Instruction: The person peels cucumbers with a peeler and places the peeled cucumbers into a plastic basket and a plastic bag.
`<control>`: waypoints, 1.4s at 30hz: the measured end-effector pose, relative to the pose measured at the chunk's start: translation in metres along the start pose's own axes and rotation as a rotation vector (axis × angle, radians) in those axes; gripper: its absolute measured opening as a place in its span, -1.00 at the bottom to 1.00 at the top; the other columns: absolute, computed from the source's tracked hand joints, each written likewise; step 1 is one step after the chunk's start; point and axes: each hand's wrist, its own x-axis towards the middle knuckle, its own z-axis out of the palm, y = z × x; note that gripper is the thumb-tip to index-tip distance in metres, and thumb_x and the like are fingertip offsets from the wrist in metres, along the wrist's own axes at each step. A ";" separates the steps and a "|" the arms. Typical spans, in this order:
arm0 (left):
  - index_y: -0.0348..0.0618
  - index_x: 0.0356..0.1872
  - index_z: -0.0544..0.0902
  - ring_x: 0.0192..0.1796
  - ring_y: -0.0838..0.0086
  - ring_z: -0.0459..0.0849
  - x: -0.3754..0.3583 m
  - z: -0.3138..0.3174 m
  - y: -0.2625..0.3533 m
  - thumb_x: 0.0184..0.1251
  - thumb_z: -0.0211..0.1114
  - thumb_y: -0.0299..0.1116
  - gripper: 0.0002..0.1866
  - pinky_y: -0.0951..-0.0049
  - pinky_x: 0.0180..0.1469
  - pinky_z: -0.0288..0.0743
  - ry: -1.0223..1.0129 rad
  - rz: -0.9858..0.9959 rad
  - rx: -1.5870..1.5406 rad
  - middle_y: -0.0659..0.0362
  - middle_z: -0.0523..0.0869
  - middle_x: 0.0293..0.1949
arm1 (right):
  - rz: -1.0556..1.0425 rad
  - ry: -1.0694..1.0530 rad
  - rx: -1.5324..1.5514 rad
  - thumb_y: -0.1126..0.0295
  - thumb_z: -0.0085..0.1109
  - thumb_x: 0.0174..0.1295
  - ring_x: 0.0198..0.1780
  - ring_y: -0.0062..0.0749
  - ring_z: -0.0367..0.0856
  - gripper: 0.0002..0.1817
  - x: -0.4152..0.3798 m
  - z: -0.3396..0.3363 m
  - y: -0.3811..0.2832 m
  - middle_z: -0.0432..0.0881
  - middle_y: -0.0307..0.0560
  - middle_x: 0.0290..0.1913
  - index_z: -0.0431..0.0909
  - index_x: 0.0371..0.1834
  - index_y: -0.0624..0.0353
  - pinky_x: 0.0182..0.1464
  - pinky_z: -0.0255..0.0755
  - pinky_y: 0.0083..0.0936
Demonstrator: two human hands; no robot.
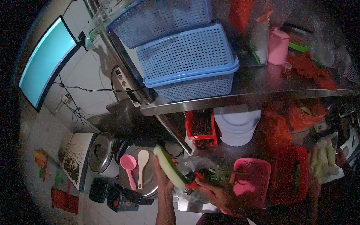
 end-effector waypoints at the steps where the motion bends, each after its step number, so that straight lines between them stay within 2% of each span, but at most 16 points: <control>1: -0.11 -0.03 0.46 -0.24 0.34 0.58 -0.004 -0.002 -0.005 0.24 -0.06 0.34 -0.33 0.30 -0.20 0.52 -0.116 -0.006 0.079 0.13 0.57 -0.26 | -0.186 0.109 -0.013 0.50 0.05 0.26 -0.09 -0.18 0.63 -0.58 0.019 -0.010 -0.011 0.60 0.15 -0.08 0.41 0.21 0.05 -0.10 0.46 -0.44; 5: -0.20 0.17 0.38 -0.09 0.30 0.58 -0.025 -0.017 -0.019 0.30 -0.08 0.28 -0.27 0.27 0.03 0.44 -0.205 -0.027 0.359 0.06 0.57 -0.09 | -0.229 0.133 -0.007 0.38 0.04 0.28 -0.22 -0.02 0.64 -0.62 0.072 -0.029 -0.027 0.63 0.17 -0.23 0.43 0.19 0.07 -0.14 0.50 -0.33; 10: -0.23 0.18 0.36 0.00 0.32 0.55 -0.034 -0.013 -0.005 0.30 -0.10 0.28 -0.25 0.31 0.05 0.42 -0.287 0.083 0.804 0.04 0.55 -0.01 | -0.092 -0.022 0.229 0.45 -0.04 0.34 -0.01 -0.41 0.59 -0.65 0.096 -0.033 -0.043 0.59 0.01 0.04 0.40 0.19 0.18 0.03 0.39 -0.50; 16: -0.21 0.11 0.42 -0.12 0.33 0.58 -0.024 0.010 -0.004 0.33 -0.11 0.25 -0.32 0.32 -0.06 0.46 -0.150 0.046 0.383 0.04 0.58 -0.11 | -0.241 0.149 0.266 0.31 -0.10 0.37 -0.10 -0.27 0.63 -0.62 0.064 0.017 -0.004 0.57 0.12 0.03 0.40 0.16 0.30 -0.02 0.43 -0.43; 18: -0.16 0.01 0.46 -0.22 0.32 0.58 -0.013 0.014 0.001 0.33 -0.10 0.24 -0.38 0.33 -0.13 0.48 -0.061 0.063 0.101 0.08 0.58 -0.20 | -0.092 0.008 0.234 0.32 -0.03 0.34 -0.10 -0.25 0.63 -0.61 0.030 0.027 0.009 0.57 0.11 0.03 0.40 0.18 0.23 0.01 0.43 -0.43; 21: -0.10 -0.07 0.49 -0.28 0.34 0.56 0.001 0.008 0.001 0.32 -0.07 0.24 -0.43 0.33 -0.21 0.50 0.004 0.012 -0.139 0.15 0.56 -0.28 | -0.124 0.137 0.072 0.33 0.06 0.28 -0.14 -0.30 0.63 -0.61 -0.014 0.044 0.034 0.61 0.10 -0.03 0.44 0.18 0.10 -0.01 0.44 -0.43; 22: -0.09 -0.07 0.49 -0.29 0.35 0.55 0.004 0.000 0.001 0.32 -0.07 0.24 -0.43 0.33 -0.22 0.50 0.020 -0.062 -0.335 0.17 0.56 -0.28 | -0.062 0.055 0.311 0.34 0.10 0.26 -0.13 -0.32 0.63 -0.61 -0.033 0.049 0.043 0.62 0.07 -0.05 0.46 0.17 0.05 -0.01 0.43 -0.44; 24: -0.08 -0.05 0.49 -0.27 0.35 0.56 0.001 0.001 0.010 0.32 -0.07 0.24 -0.43 0.34 -0.22 0.50 -0.025 -0.025 -0.255 0.17 0.57 -0.26 | -0.018 -0.021 0.541 0.36 0.13 0.24 -0.12 -0.35 0.62 -0.61 -0.031 0.043 0.042 0.62 0.05 -0.06 0.49 0.16 0.00 -0.01 0.43 -0.45; 26: -0.08 -0.04 0.49 -0.26 0.36 0.56 -0.005 -0.002 0.007 0.32 -0.06 0.24 -0.43 0.35 -0.21 0.50 -0.056 -0.001 -0.185 0.17 0.58 -0.25 | -0.085 0.157 0.089 0.38 0.13 0.24 -0.08 -0.40 0.62 -0.61 -0.013 0.018 0.030 0.63 0.06 -0.06 0.49 0.16 -0.01 -0.04 0.44 -0.45; 28: -0.11 0.00 0.48 -0.26 0.37 0.58 -0.014 -0.009 0.001 0.32 -0.07 0.24 -0.40 0.37 -0.22 0.50 -0.134 -0.076 0.128 0.16 0.59 -0.25 | 0.036 0.152 0.234 0.42 0.08 0.25 -0.23 -0.24 0.66 -0.61 0.017 0.005 0.003 0.62 0.19 -0.14 0.45 0.18 0.04 -0.19 0.48 -0.39; 30: -0.12 0.02 0.47 -0.26 0.37 0.59 -0.017 -0.014 -0.009 0.32 -0.08 0.24 -0.39 0.36 -0.23 0.51 -0.166 -0.053 0.251 0.14 0.59 -0.23 | -0.104 0.192 0.131 0.44 0.06 0.26 -0.26 -0.18 0.67 -0.61 0.053 -0.013 -0.022 0.61 0.23 -0.16 0.44 0.18 0.06 -0.22 0.48 -0.37; 33: -0.15 0.05 0.46 -0.20 0.36 0.61 -0.022 -0.011 -0.016 0.35 -0.11 0.23 -0.38 0.32 -0.20 0.52 -0.189 0.018 0.552 0.09 0.60 -0.16 | -0.053 0.170 0.119 0.36 -0.02 0.35 -0.46 -0.50 0.39 -0.66 0.082 -0.013 -0.035 0.56 0.03 -0.37 0.45 0.16 0.15 -0.36 0.31 -0.58; 35: -0.15 0.06 0.46 -0.18 0.37 0.60 -0.020 -0.001 -0.014 0.36 -0.12 0.22 -0.38 0.32 -0.18 0.52 -0.166 0.032 0.454 0.10 0.59 -0.15 | 0.075 0.026 0.114 0.43 0.04 0.28 -0.11 -0.11 0.65 -0.63 0.084 -0.010 -0.042 0.58 0.23 -0.08 0.42 0.16 0.21 -0.14 0.47 -0.41; 38: -0.15 0.07 0.45 -0.17 0.38 0.58 -0.014 0.005 0.002 0.37 -0.12 0.21 -0.39 0.33 -0.14 0.51 -0.053 0.055 0.260 0.11 0.57 -0.13 | -0.251 0.135 0.162 0.45 0.02 0.29 -0.10 -0.14 0.63 -0.63 0.033 0.037 0.002 0.59 0.20 -0.05 0.42 0.17 0.22 -0.06 0.45 -0.45; 40: -0.16 0.09 0.43 -0.16 0.39 0.56 -0.010 -0.002 0.007 0.37 -0.12 0.21 -0.38 0.33 -0.12 0.50 0.032 0.058 0.166 0.12 0.56 -0.13 | -0.183 0.115 0.198 0.45 0.02 0.29 -0.05 -0.18 0.61 -0.63 0.002 0.031 0.004 0.57 0.18 0.00 0.42 0.18 0.20 -0.01 0.42 -0.46; 42: -0.17 0.10 0.42 -0.19 0.40 0.55 -0.003 -0.015 -0.001 0.34 -0.09 0.22 -0.36 0.33 -0.11 0.49 -0.122 0.023 -0.097 0.12 0.55 -0.14 | -0.110 0.109 0.224 0.45 0.02 0.30 0.00 -0.22 0.60 -0.63 -0.001 0.023 0.001 0.55 0.15 0.05 0.42 0.18 0.19 0.05 0.39 -0.47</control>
